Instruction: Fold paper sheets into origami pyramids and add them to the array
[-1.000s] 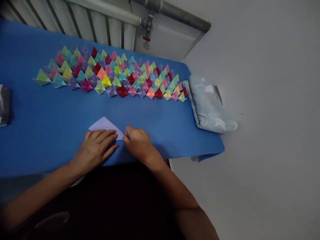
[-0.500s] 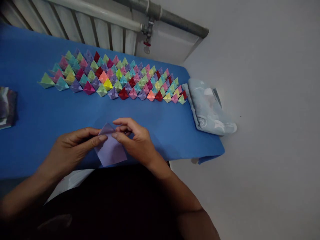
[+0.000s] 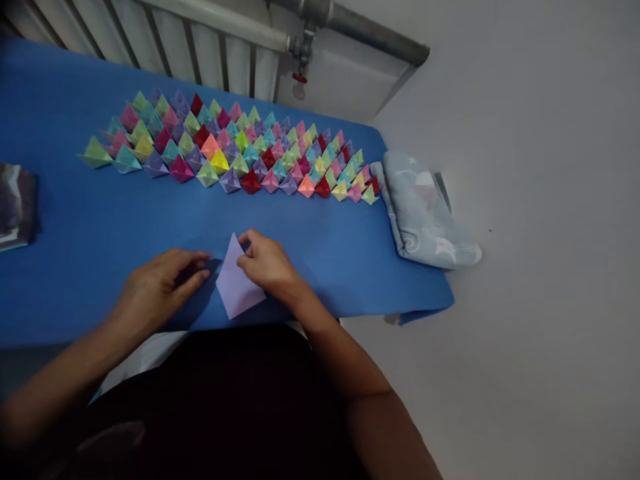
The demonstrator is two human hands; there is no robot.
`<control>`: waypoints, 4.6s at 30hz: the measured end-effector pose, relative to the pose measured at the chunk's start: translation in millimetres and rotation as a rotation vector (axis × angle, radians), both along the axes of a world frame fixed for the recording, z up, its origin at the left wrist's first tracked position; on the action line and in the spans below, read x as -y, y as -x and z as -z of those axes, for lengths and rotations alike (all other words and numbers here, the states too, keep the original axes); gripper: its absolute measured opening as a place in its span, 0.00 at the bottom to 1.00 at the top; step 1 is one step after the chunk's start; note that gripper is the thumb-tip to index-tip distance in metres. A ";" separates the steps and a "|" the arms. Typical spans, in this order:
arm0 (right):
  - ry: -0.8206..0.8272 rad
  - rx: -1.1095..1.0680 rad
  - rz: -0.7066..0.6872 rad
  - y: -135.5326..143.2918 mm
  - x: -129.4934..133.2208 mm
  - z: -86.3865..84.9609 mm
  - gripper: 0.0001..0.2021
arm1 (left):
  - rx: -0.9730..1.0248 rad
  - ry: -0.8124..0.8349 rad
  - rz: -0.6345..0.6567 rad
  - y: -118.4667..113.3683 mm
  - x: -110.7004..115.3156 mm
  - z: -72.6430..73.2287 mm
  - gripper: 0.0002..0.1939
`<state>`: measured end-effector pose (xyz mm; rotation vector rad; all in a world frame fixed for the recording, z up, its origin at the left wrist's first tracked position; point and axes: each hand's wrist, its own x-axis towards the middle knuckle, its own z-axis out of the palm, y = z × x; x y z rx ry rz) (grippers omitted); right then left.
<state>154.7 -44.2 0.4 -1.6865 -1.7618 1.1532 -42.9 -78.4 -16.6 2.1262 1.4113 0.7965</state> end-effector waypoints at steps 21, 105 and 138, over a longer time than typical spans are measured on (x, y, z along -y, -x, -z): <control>0.244 -0.094 0.061 -41.3 61.1 -5.6 0.07 | -0.290 -0.419 0.522 2.4 -0.4 7.1 0.13; -0.154 0.529 -0.225 -14.8 57.6 -8.8 0.07 | -0.454 -0.467 0.351 22.7 35.4 21.3 0.23; -0.224 -0.549 0.289 -36.0 -63.7 -45.5 0.10 | 0.974 0.855 -0.066 -44.3 -126.9 -47.2 0.23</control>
